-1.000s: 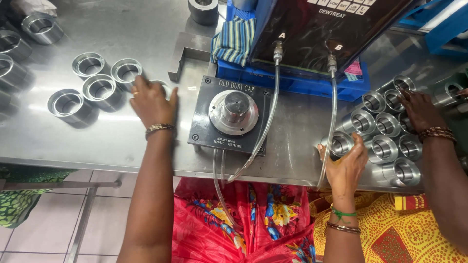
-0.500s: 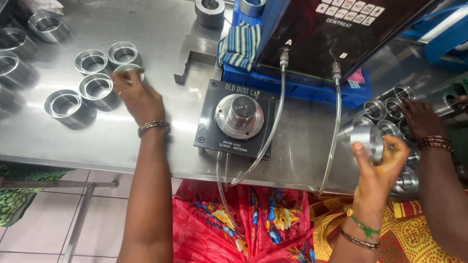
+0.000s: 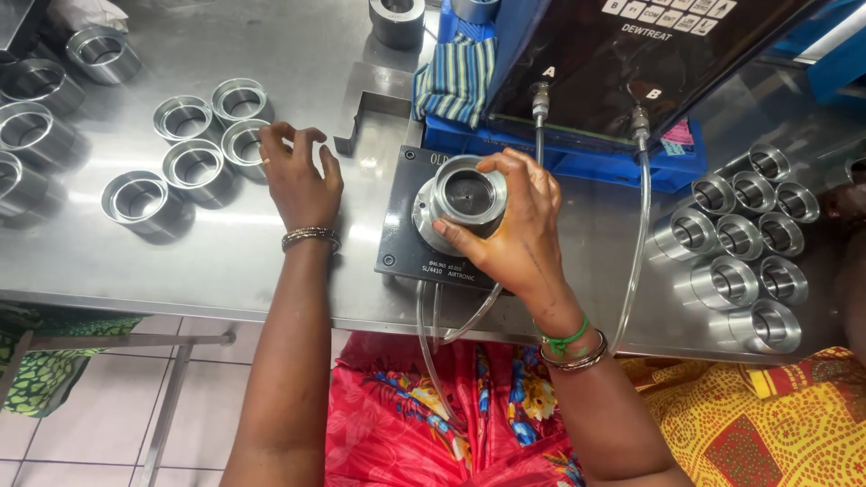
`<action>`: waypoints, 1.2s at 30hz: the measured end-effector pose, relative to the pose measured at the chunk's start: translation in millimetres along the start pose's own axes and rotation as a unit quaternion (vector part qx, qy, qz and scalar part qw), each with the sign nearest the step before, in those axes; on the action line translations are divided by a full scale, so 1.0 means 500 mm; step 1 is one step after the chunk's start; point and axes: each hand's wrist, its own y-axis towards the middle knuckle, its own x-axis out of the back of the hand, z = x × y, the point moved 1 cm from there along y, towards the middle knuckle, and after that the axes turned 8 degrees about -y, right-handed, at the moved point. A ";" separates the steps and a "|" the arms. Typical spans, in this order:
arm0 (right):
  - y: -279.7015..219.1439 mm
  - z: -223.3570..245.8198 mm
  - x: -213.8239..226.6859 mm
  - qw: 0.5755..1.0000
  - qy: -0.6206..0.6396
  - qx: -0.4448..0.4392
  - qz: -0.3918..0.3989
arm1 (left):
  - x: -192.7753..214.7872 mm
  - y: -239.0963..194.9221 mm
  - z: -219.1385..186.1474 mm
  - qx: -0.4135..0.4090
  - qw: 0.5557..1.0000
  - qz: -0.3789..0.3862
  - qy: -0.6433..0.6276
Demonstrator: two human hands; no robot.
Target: Placing metal rings on a specialized machine for inspection or treatment and then sorting them into crates.
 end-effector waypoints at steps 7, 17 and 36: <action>-0.032 -0.048 0.071 0.998 -0.034 0.029 -0.039 | 0.006 0.000 -0.007 0.001 1.000 0.003 -0.024; -0.283 -0.491 0.110 0.926 -0.305 -0.224 -0.010 | 0.035 -0.021 -0.113 0.087 0.942 0.049 -0.320; -0.323 -0.478 0.098 0.926 -0.321 -0.189 -0.061 | 0.101 -0.001 -0.204 -0.084 0.976 0.192 -0.057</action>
